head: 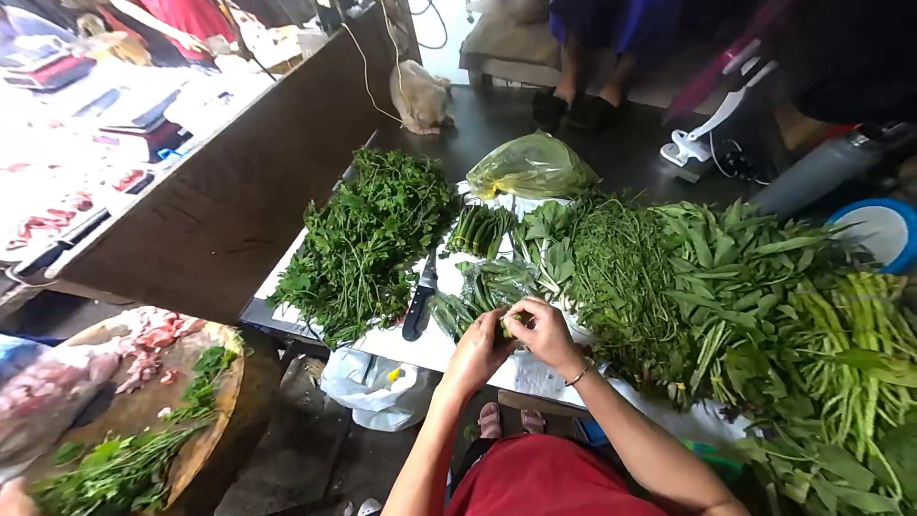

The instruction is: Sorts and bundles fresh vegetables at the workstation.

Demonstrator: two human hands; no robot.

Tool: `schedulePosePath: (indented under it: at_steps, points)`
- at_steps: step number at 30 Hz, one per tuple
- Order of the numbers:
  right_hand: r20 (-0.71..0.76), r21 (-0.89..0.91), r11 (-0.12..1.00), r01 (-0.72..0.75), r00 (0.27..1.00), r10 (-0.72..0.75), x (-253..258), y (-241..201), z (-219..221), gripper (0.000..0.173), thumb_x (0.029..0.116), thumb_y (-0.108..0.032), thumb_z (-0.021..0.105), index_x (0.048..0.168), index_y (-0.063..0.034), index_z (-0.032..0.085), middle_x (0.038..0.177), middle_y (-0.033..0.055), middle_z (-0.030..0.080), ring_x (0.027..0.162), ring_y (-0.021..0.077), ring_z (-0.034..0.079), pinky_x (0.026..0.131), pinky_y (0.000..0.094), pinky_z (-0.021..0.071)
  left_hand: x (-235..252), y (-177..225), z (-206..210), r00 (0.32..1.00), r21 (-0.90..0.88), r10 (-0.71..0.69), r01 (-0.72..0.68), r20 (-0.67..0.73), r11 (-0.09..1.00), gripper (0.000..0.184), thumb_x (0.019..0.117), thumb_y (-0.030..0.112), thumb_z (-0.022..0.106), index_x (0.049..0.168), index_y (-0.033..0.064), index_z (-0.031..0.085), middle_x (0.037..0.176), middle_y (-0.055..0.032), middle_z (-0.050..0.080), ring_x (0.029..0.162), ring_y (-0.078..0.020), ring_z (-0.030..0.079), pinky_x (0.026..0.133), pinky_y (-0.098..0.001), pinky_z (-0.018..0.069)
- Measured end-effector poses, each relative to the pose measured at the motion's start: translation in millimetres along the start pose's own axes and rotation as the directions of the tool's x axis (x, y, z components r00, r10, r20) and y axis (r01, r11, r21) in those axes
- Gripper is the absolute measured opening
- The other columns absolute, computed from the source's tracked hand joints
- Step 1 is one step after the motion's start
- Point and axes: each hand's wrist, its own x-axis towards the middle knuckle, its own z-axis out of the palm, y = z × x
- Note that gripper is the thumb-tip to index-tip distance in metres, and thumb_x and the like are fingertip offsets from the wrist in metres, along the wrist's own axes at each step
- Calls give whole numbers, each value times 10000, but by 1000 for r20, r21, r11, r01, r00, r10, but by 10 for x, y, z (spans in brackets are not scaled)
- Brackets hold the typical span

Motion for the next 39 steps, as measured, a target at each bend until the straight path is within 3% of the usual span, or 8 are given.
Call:
schedulePosePath:
  at_steps: [7, 11, 14, 21, 24, 29, 34, 39]
  points:
    - [125, 60, 998, 9, 992, -17, 261, -46, -433, 423, 1068, -304, 509, 1352, -18, 636, 1244, 163, 684, 1083, 230, 687, 959, 409, 562, 52, -16, -15, 995, -83, -18, 26, 98, 996, 609, 995, 347, 655, 1400, -72, 478, 1289, -249, 614, 1205, -323, 618, 1075, -462, 474]
    - [188, -144, 897, 419, 901, -391, 395, -99, -429, 737, 1069, -560, 320, 1537, -4, 437, 1606, 161, 415, 1517, 297, 348, 1240, 510, 300, 95, -6, -12, 988, -187, 83, -58, 130, 981, 556, 1008, 331, 630, 1367, -72, 497, 1257, -227, 623, 1166, -274, 629, 1052, -428, 492]
    - [434, -132, 929, 347, 863, -261, 371, -33, -219, 714, 1068, -565, 305, 1582, -78, 398, 1656, 92, 353, 1558, 274, 261, 1258, 529, 219, 101, -97, 46, 984, -191, 128, -103, 120, 976, 498, 1013, 321, 622, 1301, -79, 549, 1231, -230, 632, 1127, -265, 649, 1027, -429, 511]
    - [568, -65, 992, 109, 821, -53, 228, 215, -56, 671, 1065, -469, 475, 1580, -50, 384, 1628, 154, 383, 1494, 265, 396, 1231, 442, 323, 57, -300, 89, 965, -127, -59, 94, 256, 987, 588, 1006, 313, 646, 1401, -82, 462, 1260, -252, 625, 1169, -324, 639, 1050, -484, 497]
    - [545, -13, 1000, 19, 838, -9, 246, 366, -98, 533, 973, -297, 690, 1442, -64, 587, 1400, 194, 589, 1204, 271, 623, 1002, 401, 526, 103, -329, 31, 936, -37, -159, 179, 313, 983, 617, 990, 312, 673, 1432, -58, 452, 1308, -259, 604, 1230, -350, 609, 1084, -499, 464]
    - [462, 61, 982, -178, 877, 130, 343, 551, -126, 399, 906, -206, 745, 1245, -4, 691, 1180, 176, 702, 987, 216, 701, 884, 379, 584, 165, -508, -118, 985, -62, -107, 117, 139, 991, 750, 905, 400, 756, 1450, -34, 479, 1379, -248, 577, 1300, -383, 552, 1116, -549, 430]
    - [61, 560, 684, -468, 847, 529, 956, 811, -117, 245, 1004, -28, 576, 1207, 109, 578, 1063, 187, 647, 826, 215, 692, 766, 368, 623, 114, -814, -616, 939, -202, -206, 153, -275, 967, 749, 971, 437, 617, 1516, -26, 392, 1441, -218, 537, 1364, -313, 501, 1143, -496, 412]
    - [3, 749, 468, -468, 709, 705, 1704, 1005, 375, 389, 1000, -54, 608, 1342, 78, 479, 1204, 248, 594, 913, 292, 677, 808, 405, 601, -155, -1133, -680, 924, -209, -270, 217, -272, 954, 665, 1020, 386, 530, 1515, -33, 385, 1359, -230, 585, 1275, -307, 574, 1071, -473, 476]
